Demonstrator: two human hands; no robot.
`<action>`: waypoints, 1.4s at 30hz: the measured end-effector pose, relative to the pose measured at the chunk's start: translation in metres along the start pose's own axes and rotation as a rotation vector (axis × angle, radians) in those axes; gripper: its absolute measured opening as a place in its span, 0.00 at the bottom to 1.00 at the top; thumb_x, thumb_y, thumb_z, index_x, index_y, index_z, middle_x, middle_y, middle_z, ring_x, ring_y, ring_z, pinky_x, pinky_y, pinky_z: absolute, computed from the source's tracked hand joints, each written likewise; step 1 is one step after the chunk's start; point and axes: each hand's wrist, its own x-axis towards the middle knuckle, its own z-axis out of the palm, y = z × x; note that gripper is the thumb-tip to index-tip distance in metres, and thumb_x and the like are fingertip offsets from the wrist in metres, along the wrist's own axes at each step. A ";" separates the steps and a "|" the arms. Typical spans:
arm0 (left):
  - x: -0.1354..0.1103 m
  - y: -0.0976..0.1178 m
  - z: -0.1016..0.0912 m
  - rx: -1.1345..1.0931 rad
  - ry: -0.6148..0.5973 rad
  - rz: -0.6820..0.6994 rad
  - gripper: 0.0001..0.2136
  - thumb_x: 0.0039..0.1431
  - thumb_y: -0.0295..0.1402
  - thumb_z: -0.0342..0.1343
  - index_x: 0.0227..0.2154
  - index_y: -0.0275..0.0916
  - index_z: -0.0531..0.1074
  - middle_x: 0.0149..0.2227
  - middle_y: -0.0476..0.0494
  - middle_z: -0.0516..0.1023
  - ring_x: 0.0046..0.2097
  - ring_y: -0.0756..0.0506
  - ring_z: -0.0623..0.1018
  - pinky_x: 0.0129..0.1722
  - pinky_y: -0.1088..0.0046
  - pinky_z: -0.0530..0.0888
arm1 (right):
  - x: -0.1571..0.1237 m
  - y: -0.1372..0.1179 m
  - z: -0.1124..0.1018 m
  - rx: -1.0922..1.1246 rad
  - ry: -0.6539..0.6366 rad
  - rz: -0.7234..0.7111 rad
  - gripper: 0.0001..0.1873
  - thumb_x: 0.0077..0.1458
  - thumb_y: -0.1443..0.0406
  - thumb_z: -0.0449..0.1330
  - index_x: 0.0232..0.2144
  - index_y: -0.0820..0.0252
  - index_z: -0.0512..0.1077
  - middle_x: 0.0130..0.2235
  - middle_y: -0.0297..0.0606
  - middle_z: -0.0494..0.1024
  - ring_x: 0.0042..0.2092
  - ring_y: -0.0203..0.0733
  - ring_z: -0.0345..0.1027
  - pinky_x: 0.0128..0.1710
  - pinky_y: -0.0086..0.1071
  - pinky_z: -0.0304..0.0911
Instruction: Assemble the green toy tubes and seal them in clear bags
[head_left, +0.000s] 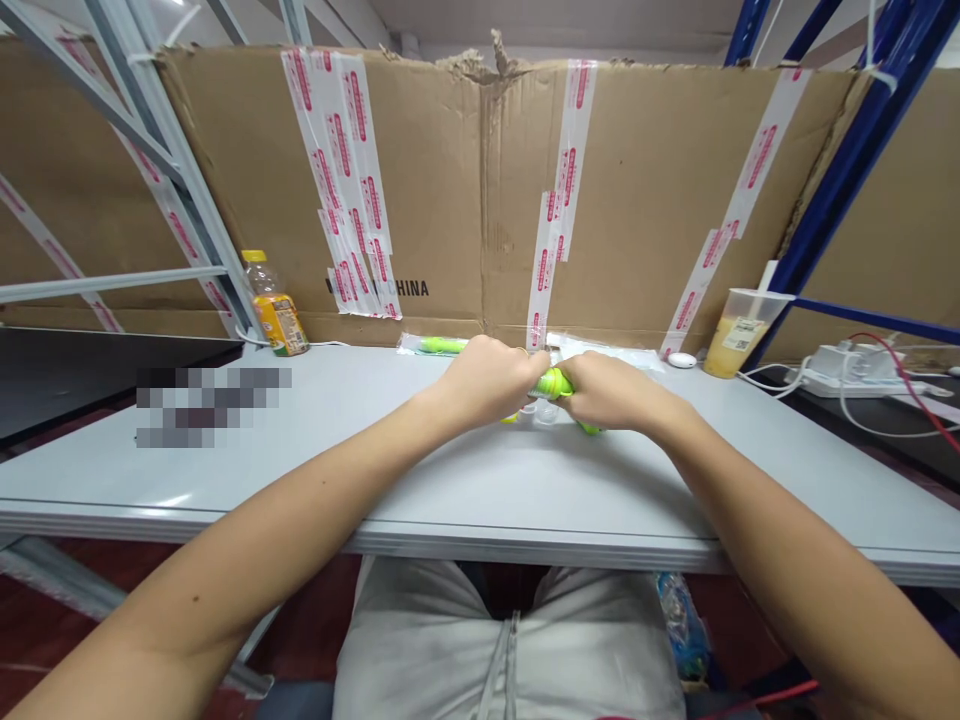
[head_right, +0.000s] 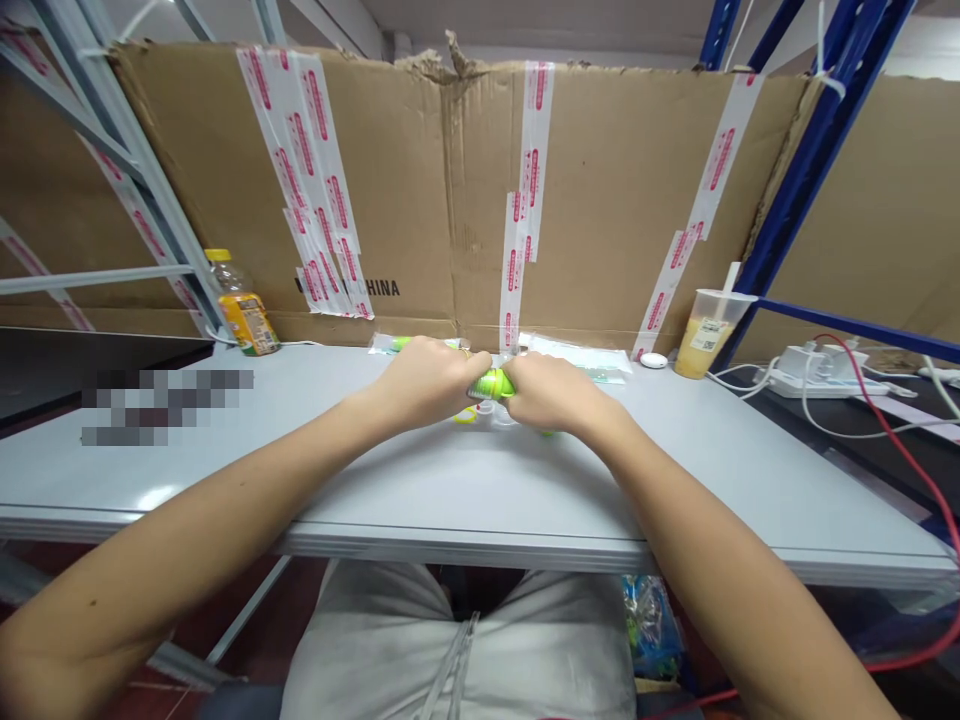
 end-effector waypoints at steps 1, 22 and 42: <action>0.001 0.000 0.000 -0.057 -0.018 -0.047 0.03 0.49 0.29 0.55 0.28 0.38 0.71 0.23 0.44 0.73 0.25 0.44 0.73 0.26 0.69 0.60 | 0.002 0.000 0.001 -0.043 0.047 0.012 0.06 0.53 0.66 0.55 0.31 0.58 0.73 0.32 0.42 0.80 0.28 0.43 0.68 0.26 0.34 0.47; 0.000 -0.013 -0.002 0.130 0.061 0.141 0.06 0.53 0.30 0.52 0.32 0.38 0.73 0.23 0.44 0.75 0.23 0.47 0.70 0.26 0.70 0.57 | -0.007 -0.016 -0.001 -0.111 0.136 0.034 0.12 0.51 0.68 0.55 0.39 0.59 0.72 0.35 0.46 0.79 0.32 0.48 0.72 0.25 0.34 0.46; 0.001 -0.017 0.001 0.239 0.299 0.234 0.10 0.56 0.23 0.46 0.25 0.40 0.69 0.19 0.48 0.71 0.21 0.50 0.64 0.26 0.68 0.51 | -0.009 -0.015 -0.001 0.000 0.160 0.016 0.11 0.53 0.69 0.54 0.39 0.59 0.71 0.35 0.45 0.79 0.31 0.46 0.69 0.27 0.33 0.48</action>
